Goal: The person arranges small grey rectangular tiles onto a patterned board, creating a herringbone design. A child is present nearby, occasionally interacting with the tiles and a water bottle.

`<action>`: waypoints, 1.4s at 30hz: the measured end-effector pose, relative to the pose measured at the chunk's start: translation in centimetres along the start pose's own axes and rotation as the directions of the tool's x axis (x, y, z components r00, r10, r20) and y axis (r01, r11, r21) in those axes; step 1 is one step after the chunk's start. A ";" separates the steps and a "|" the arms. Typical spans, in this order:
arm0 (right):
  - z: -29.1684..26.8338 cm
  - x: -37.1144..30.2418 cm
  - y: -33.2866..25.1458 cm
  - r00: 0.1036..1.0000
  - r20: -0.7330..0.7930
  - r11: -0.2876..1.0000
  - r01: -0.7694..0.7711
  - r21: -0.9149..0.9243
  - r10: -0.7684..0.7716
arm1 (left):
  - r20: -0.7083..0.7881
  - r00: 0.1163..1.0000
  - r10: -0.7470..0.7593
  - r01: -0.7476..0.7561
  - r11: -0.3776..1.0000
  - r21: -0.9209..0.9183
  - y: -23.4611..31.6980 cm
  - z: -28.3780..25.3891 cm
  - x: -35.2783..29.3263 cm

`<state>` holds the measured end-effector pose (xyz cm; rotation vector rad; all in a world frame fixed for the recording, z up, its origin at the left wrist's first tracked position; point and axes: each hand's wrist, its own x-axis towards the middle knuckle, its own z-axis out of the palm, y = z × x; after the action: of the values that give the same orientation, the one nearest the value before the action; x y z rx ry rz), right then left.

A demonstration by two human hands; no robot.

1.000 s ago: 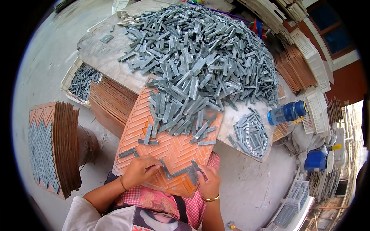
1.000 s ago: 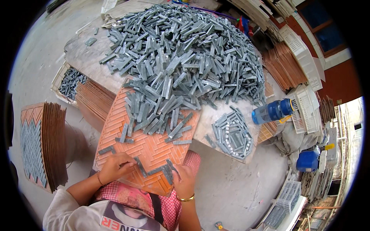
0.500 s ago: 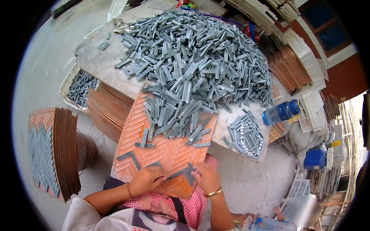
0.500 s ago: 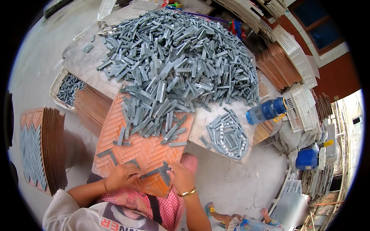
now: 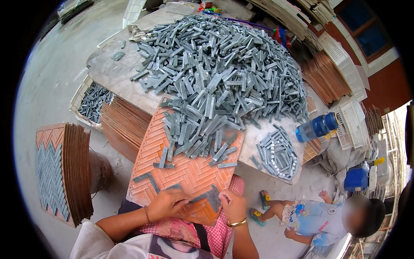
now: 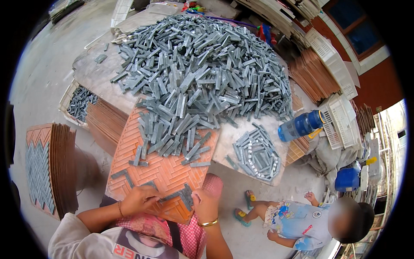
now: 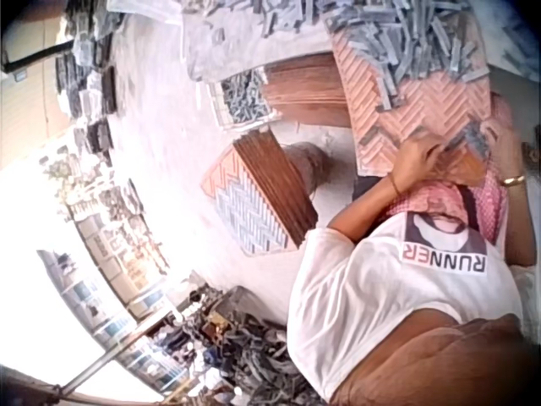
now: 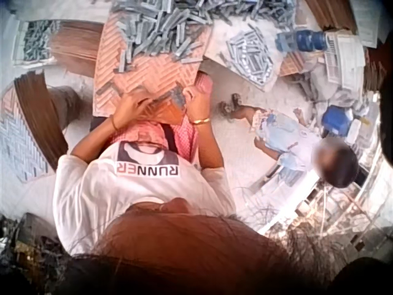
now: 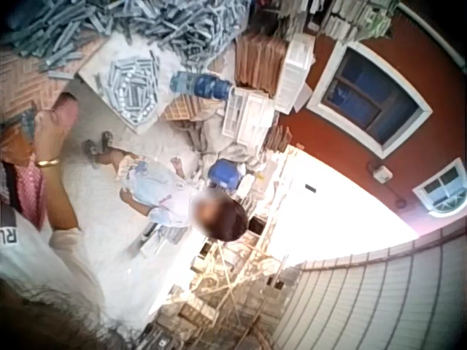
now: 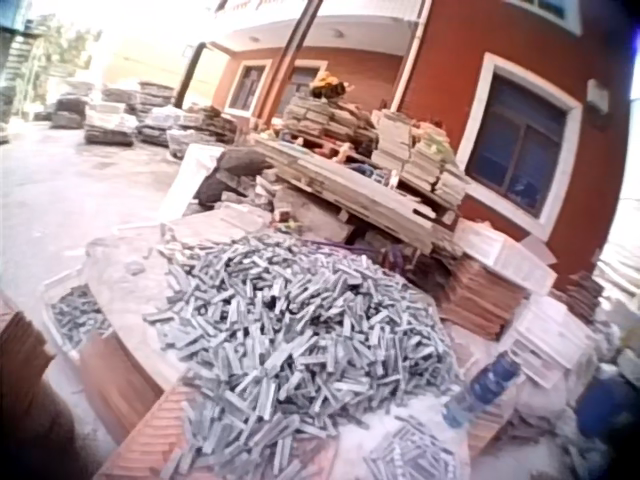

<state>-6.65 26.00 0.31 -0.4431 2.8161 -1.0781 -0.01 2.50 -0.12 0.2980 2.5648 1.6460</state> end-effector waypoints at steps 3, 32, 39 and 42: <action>0.7 0.0 0.0 0.998 -0.028 0.993 0.053 -0.101 -0.056 | 0.007 1.000 -0.004 0.004 1.000 0.006 -0.1 0.5 0.0; -1.8 5.2 2.8 0.978 0.136 0.872 -0.202 0.447 0.157 | -0.070 0.997 0.011 -0.011 1.000 0.005 -0.8 -0.6 -0.3; -2.2 4.8 1.7 0.966 0.173 0.854 -0.252 0.455 0.192 | -0.075 0.997 0.013 -0.012 1.000 0.018 -1.6 -0.4 -0.8; -2.3 4.7 1.5 0.952 0.226 0.841 -0.291 0.455 0.207 | -0.057 0.998 0.018 -0.017 1.000 0.026 -1.3 -0.6 -0.6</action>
<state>-11.91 27.15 1.09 -0.1014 2.2556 -1.5331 0.36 1.30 -1.06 0.2795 2.6336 1.6531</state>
